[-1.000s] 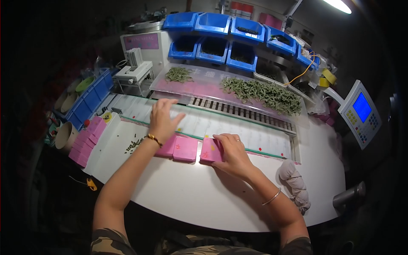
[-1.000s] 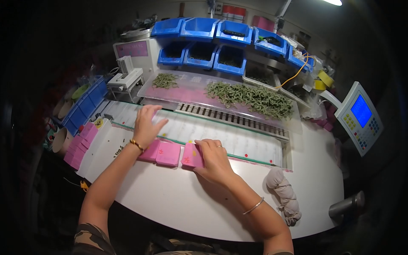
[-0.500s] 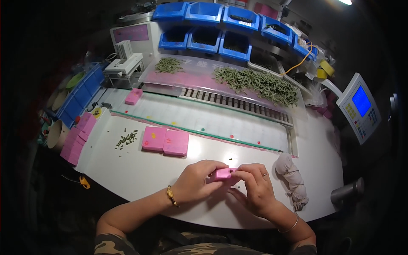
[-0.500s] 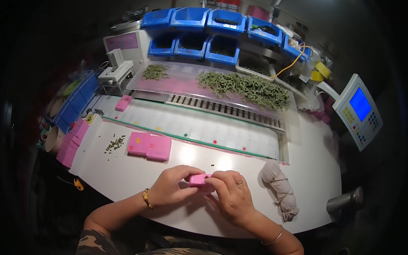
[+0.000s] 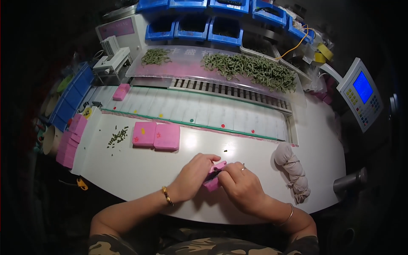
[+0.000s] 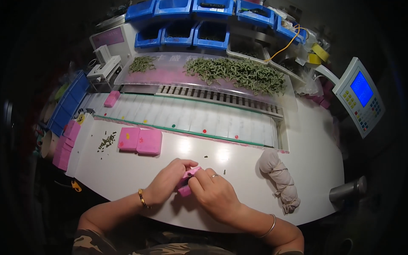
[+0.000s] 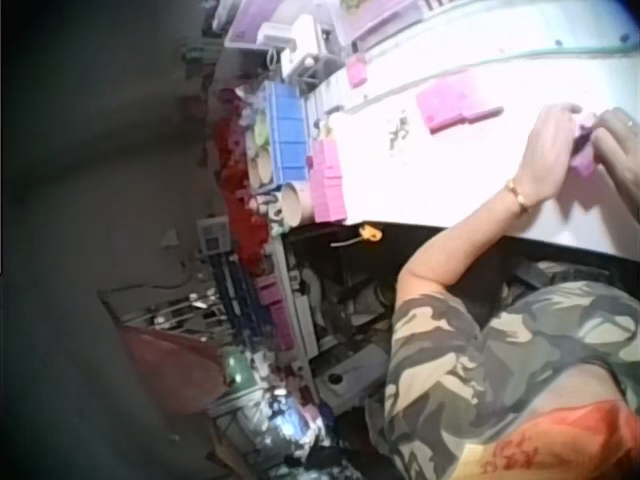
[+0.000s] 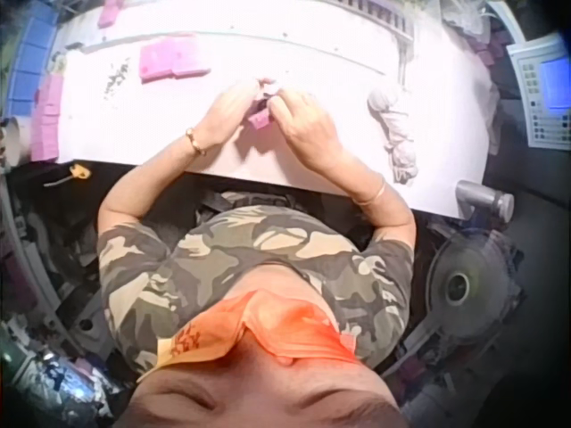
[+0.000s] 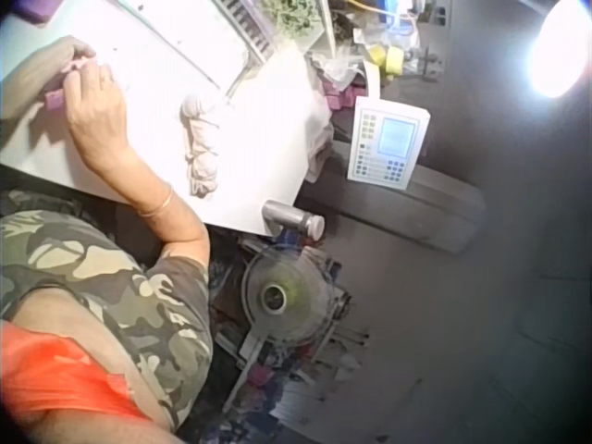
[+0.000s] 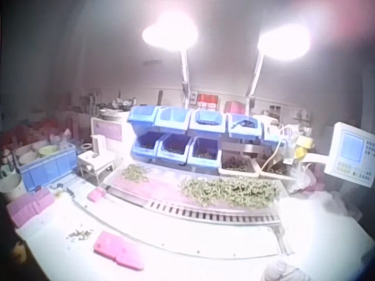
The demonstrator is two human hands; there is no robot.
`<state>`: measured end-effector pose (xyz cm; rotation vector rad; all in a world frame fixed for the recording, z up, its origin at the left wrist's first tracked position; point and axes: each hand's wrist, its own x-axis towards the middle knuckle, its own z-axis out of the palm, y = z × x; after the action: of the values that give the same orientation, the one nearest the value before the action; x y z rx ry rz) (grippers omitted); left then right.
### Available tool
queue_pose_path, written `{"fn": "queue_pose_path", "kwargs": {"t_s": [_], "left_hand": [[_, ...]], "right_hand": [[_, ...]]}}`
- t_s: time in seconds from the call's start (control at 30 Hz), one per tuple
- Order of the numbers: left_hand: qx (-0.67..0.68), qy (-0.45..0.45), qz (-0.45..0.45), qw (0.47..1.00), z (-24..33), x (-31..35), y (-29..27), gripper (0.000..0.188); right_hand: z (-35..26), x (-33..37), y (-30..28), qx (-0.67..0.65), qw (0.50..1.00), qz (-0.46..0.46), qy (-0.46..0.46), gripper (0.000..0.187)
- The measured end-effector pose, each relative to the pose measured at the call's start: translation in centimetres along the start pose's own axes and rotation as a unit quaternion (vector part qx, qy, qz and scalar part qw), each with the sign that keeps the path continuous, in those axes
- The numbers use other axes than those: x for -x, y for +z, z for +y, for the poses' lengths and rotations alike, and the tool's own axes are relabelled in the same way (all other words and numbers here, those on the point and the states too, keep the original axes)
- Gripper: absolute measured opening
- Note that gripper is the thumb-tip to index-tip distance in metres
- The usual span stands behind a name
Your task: The person assembles small components into pink plastic housings by hand. They insert metal parts and multicolored wires into the housings, then press the components together and set the completed units on a table.
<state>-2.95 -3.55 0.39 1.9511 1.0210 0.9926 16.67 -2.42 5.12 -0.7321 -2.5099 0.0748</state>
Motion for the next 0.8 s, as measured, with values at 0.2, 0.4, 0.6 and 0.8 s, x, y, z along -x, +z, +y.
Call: {"fn": "queue_pose_path", "kwargs": {"t_s": [0.2, 0.4, 0.6, 0.8], "left_hand": [[0.118, -0.199, 0.073, 0.970, -1.5, -1.2, -1.0, 0.030], [0.072, -0.117, 0.106, 0.985, -1.6, -1.1, -0.5, 0.023], [-0.060, 0.006, 0.136, 0.989, -1.2, -0.2, -1.5, 0.016], [-0.046, 0.028, 0.121, 0.991, 0.3, 0.4, -1.9, 0.020]], "right_hand": [[0.0, 2.9, 0.4, 0.041, 0.998, 0.026, -0.046, 0.014], [-0.8, 4.6, 0.5, 0.013, 0.997, -0.053, -0.047, 0.027], [0.0, 1.7, 1.2, 0.033, 0.998, 0.046, 0.020, 0.014], [0.7, -1.1, 1.2, 0.005, 0.997, 0.072, 0.025, 0.026]]}}
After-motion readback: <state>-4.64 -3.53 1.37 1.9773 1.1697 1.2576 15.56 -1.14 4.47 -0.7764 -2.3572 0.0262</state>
